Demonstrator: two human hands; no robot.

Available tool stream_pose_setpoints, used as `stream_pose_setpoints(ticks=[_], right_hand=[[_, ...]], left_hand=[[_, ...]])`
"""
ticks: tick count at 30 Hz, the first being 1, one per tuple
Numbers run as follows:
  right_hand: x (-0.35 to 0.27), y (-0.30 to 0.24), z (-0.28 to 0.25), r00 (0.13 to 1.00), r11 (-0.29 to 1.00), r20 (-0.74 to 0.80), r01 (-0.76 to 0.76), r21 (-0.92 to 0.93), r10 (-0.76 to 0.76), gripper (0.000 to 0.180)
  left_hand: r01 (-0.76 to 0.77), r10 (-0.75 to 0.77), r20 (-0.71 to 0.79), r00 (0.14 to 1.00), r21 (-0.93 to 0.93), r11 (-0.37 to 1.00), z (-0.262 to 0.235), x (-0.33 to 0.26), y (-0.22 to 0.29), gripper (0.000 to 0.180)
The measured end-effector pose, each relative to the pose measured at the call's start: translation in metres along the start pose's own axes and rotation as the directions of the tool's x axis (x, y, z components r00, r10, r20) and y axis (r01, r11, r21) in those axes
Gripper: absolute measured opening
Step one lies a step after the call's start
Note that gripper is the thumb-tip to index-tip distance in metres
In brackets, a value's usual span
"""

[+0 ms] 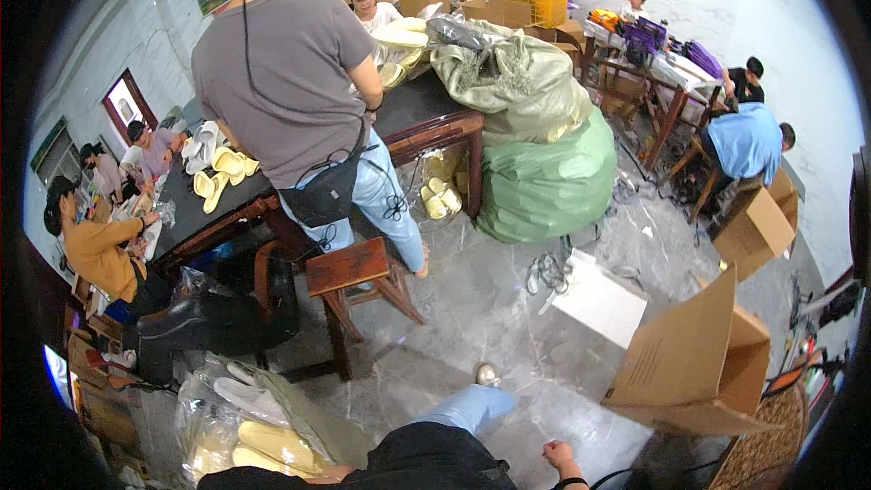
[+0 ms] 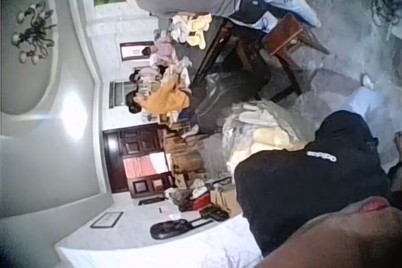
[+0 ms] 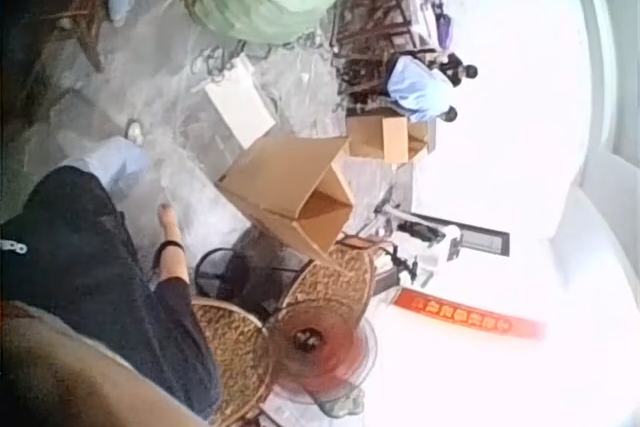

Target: The recorder bags pairs of foam sandals and organizes them into large sacks in a manufacturing workshop.

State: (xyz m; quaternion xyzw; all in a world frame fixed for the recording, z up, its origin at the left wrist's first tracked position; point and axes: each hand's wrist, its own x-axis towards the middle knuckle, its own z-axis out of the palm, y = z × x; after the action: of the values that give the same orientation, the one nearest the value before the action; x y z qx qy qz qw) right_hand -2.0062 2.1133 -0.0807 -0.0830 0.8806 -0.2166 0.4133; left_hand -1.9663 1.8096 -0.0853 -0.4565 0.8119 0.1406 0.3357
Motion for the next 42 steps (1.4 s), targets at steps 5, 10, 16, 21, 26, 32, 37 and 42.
stream_pose_setpoints(ticks=[5,10,16,21,26,32,37,42], right_hand=[[0.081,0.036,-0.088,0.997,0.991,-0.062,-0.051,-0.126,0.043,0.024],[0.154,0.001,-0.196,0.961,0.972,-0.203,-0.212,-0.100,0.189,0.026],[0.232,-0.129,-0.245,0.959,0.963,-0.191,0.169,-0.208,-0.210,0.027],[0.285,-0.202,-0.257,0.910,0.868,0.227,0.403,-0.288,-0.347,0.028],[0.362,-0.238,-0.298,0.845,0.765,0.359,0.520,-0.379,-0.397,0.028],[0.429,-0.286,-0.384,0.765,0.742,0.451,0.610,-0.277,-0.460,0.035],[0.414,-0.372,-0.387,0.575,0.708,0.651,0.701,-0.080,-0.496,0.059],[0.296,-0.466,-0.346,0.426,0.773,0.707,0.573,0.272,-0.565,0.090]], left_hand=[[-0.507,0.457,-0.525,0.718,0.056,0.860,0.007,0.025,-0.016,0.036],[-0.702,0.589,-0.713,0.380,0.191,0.686,0.078,-0.040,-0.249,0.035],[-0.410,0.450,0.007,0.893,-0.403,0.818,0.055,-0.026,-0.175,0.033],[-0.019,0.097,0.218,0.971,-0.335,0.942,-0.073,-0.077,-0.068,0.026],[0.356,-0.331,0.158,0.930,-0.603,0.714,-0.142,-0.092,0.031,0.027],[0.547,-0.659,0.381,0.648,-0.835,0.055,-0.170,-0.106,0.097,0.016],[0.570,-0.494,0.626,0.604,-0.772,-0.281,-0.344,-0.134,0.226,0.032],[0.321,-0.277,0.265,0.924,-0.929,0.184,-0.252,-0.159,0.254,0.035]])
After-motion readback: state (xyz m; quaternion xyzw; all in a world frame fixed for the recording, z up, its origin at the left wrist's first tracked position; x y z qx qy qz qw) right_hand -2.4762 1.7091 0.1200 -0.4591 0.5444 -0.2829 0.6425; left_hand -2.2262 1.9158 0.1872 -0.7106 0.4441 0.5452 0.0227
